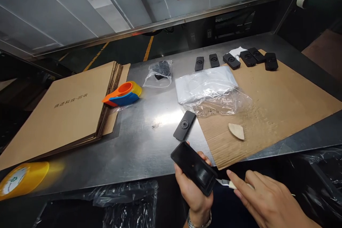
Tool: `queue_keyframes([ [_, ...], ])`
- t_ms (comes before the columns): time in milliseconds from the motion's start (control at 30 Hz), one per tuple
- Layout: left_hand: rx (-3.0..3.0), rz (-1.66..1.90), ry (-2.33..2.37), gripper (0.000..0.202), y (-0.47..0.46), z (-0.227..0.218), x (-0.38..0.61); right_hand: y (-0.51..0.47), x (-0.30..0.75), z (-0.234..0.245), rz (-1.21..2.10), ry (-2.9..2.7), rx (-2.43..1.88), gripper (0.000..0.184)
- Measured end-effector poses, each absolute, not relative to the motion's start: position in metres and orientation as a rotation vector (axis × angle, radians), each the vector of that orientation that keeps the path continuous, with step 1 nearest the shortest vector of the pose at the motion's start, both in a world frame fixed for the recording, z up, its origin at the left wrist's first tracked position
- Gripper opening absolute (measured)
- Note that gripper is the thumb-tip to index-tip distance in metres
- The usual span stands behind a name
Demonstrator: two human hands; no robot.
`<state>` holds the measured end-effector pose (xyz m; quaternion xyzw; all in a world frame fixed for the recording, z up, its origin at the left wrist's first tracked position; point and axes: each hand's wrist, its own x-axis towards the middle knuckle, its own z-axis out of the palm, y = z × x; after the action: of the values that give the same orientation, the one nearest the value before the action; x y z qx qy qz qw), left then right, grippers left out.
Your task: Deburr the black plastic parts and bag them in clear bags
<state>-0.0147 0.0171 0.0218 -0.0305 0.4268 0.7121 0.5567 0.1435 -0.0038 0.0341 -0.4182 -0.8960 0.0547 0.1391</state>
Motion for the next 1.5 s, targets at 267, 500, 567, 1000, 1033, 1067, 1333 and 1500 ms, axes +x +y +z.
queue_keyframes([
  [267,-0.055,1.691,1.035,0.041,0.015,0.025,-0.012,-0.006,0.146,0.034,0.087,-2.623,-1.195,0.037],
  [500,0.004,1.735,0.992,0.041,0.015,0.022,-0.011,-0.005,0.146,0.033,0.062,-2.613,-1.206,0.036],
  [567,0.021,1.726,0.985,0.038,0.014,0.022,-0.011,-0.005,0.146,0.031,0.035,-2.606,-1.212,0.036],
  [1000,0.004,1.503,1.03,0.053,0.016,0.016,-0.016,0.003,0.152,0.029,0.319,-2.598,-1.198,0.033],
  [1033,-0.002,1.487,1.038,0.053,0.016,0.016,-0.016,0.004,0.151,0.03,0.335,-2.604,-1.211,0.034],
  [1067,-0.006,1.474,1.042,0.054,0.016,0.016,-0.015,0.004,0.151,0.03,0.351,-2.617,-1.218,0.034],
  [1333,-0.025,1.422,1.062,0.055,0.016,0.015,-0.015,-0.003,0.152,0.02,0.323,-2.713,-1.246,0.027],
  [1500,0.022,1.439,1.123,0.055,0.014,0.012,-0.014,-0.006,0.152,0.013,0.38,-2.725,-1.325,0.027],
])
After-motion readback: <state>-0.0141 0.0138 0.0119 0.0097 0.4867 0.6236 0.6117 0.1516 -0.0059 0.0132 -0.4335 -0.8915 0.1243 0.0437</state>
